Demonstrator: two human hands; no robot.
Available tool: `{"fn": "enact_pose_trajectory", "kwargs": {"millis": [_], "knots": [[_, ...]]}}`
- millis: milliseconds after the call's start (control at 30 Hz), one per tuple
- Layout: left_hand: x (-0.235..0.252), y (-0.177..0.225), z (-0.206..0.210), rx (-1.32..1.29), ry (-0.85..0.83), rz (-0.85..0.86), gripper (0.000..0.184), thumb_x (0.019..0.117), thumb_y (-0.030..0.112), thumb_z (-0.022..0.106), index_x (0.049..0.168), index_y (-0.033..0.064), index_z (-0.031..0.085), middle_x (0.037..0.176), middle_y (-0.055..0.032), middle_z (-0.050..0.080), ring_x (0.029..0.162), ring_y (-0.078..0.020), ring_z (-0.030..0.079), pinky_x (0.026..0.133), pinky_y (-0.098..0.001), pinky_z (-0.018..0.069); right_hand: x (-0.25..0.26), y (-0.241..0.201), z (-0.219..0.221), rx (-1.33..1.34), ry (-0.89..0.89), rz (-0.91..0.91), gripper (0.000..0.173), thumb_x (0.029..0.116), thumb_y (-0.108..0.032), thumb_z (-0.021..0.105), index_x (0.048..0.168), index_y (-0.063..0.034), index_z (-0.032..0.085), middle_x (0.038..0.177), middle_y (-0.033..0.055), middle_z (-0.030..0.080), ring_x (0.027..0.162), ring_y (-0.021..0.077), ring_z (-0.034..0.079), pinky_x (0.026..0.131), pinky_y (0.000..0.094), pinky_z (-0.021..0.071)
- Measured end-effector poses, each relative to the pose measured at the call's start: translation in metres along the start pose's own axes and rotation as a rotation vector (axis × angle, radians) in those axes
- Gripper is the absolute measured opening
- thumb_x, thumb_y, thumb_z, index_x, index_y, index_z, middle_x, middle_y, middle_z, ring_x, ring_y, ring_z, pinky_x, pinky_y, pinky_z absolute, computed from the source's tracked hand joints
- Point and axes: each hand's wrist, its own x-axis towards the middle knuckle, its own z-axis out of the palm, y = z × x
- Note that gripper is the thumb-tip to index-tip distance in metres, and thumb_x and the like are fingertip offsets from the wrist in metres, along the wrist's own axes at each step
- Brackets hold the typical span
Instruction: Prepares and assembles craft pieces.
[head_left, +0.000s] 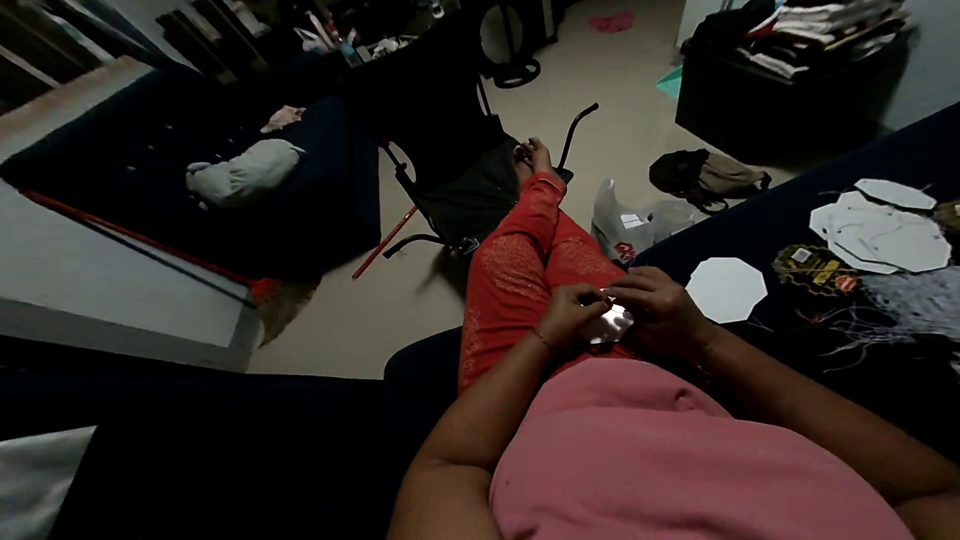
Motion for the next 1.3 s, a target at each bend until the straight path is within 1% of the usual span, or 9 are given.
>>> {"fn": "enact_pose_trajectory", "kwargs": {"millis": [200,367,633,800,933,1000,1133,1233,1300], "knots": [[-0.001,0.002,-0.005,0.014,-0.071,-0.015,0.015,0.0962,0.006,0.064,0.101,-0.0075,0.069,0.090,-0.0070,0.068,0.079,-0.0050,0.063,0.079,-0.0241,0.0543,0.004,0.012,0.001,-0.056,-0.057,-0.150,0.020,0.0972,-0.002,0.057,0.098,-0.0078,0.076,0.099,0.0091,0.075,0.099,0.0271,0.071,0.093,0.0437,0.0554],[0.000,-0.002,-0.004,-0.006,-0.063,-0.010,0.015,0.0967,0.007,0.063,0.099,-0.0072,0.068,0.087,-0.0054,0.067,0.079,-0.0046,0.062,0.078,-0.0242,0.0543,0.005,0.011,0.007,-0.077,-0.079,-0.126,0.016,0.0980,-0.003,0.055,0.094,-0.0037,0.070,0.093,0.0129,0.073,0.093,0.0306,0.070,0.086,0.0455,0.0573],[0.003,-0.009,-0.001,-0.174,-0.040,-0.138,0.015,0.1000,0.006,0.058,0.104,-0.0084,0.062,0.090,-0.0057,0.064,0.078,-0.0063,0.060,0.076,-0.0258,0.0530,0.000,-0.006,0.020,0.130,-0.076,0.425,0.020,0.0985,-0.008,0.057,0.103,0.0062,0.070,0.098,0.0201,0.071,0.087,0.0282,0.070,0.082,0.0425,0.0582],[0.000,-0.005,-0.003,-0.477,0.065,-0.237,0.013,0.1031,0.001,0.047,0.103,-0.0055,0.058,0.100,-0.0094,0.071,0.089,-0.0117,0.069,0.082,-0.0287,0.0565,-0.003,-0.006,0.021,0.277,-0.110,0.728,0.022,0.1035,-0.012,0.052,0.109,0.0056,0.065,0.089,0.0151,0.068,0.065,0.0187,0.068,0.064,0.0372,0.0606],[-0.001,0.001,-0.004,-0.619,0.151,-0.208,0.017,0.1037,0.003,0.045,0.093,0.0029,0.057,0.074,0.0007,0.060,0.069,-0.0069,0.061,0.067,-0.0213,0.0531,-0.008,-0.004,0.025,0.148,-0.077,0.592,0.019,0.0994,-0.007,0.055,0.104,0.0068,0.068,0.095,0.0187,0.068,0.076,0.0246,0.069,0.072,0.0414,0.0600],[-0.001,0.000,-0.002,-0.661,0.180,-0.180,0.017,0.1032,0.003,0.045,0.093,0.0033,0.058,0.071,0.0031,0.056,0.062,-0.0037,0.054,0.059,-0.0182,0.0471,-0.012,-0.006,0.028,0.042,-0.059,0.438,0.016,0.0951,-0.004,0.058,0.099,0.0067,0.069,0.096,0.0213,0.069,0.085,0.0316,0.070,0.078,0.0460,0.0588],[0.000,-0.004,0.002,-0.482,0.239,-0.111,0.013,0.1013,0.005,0.056,0.101,-0.0021,0.067,0.088,-0.0015,0.070,0.062,0.0000,0.053,0.058,-0.0172,0.0443,-0.010,-0.015,0.026,-0.005,-0.136,0.274,0.011,0.0886,-0.001,0.061,0.095,0.0066,0.066,0.094,0.0228,0.065,0.080,0.0350,0.069,0.068,0.0482,0.0589],[-0.002,-0.004,0.002,-0.034,0.164,-0.045,0.017,0.0983,0.005,0.062,0.108,-0.0057,0.071,0.101,-0.0104,0.073,0.088,-0.0080,0.066,0.085,-0.0257,0.0536,-0.008,-0.021,0.024,-0.007,-0.129,0.267,0.013,0.0906,-0.001,0.060,0.097,0.0078,0.067,0.095,0.0230,0.066,0.081,0.0345,0.069,0.070,0.0466,0.0594],[-0.003,0.002,0.004,0.221,0.076,-0.007,0.021,0.0981,0.009,0.063,0.112,-0.0045,0.073,0.105,-0.0153,0.073,0.092,-0.0150,0.068,0.089,-0.0319,0.0536,-0.007,-0.021,0.024,-0.017,-0.103,0.308,0.015,0.0942,-0.002,0.058,0.099,0.0083,0.068,0.096,0.0227,0.068,0.085,0.0344,0.070,0.075,0.0465,0.0599]]}}
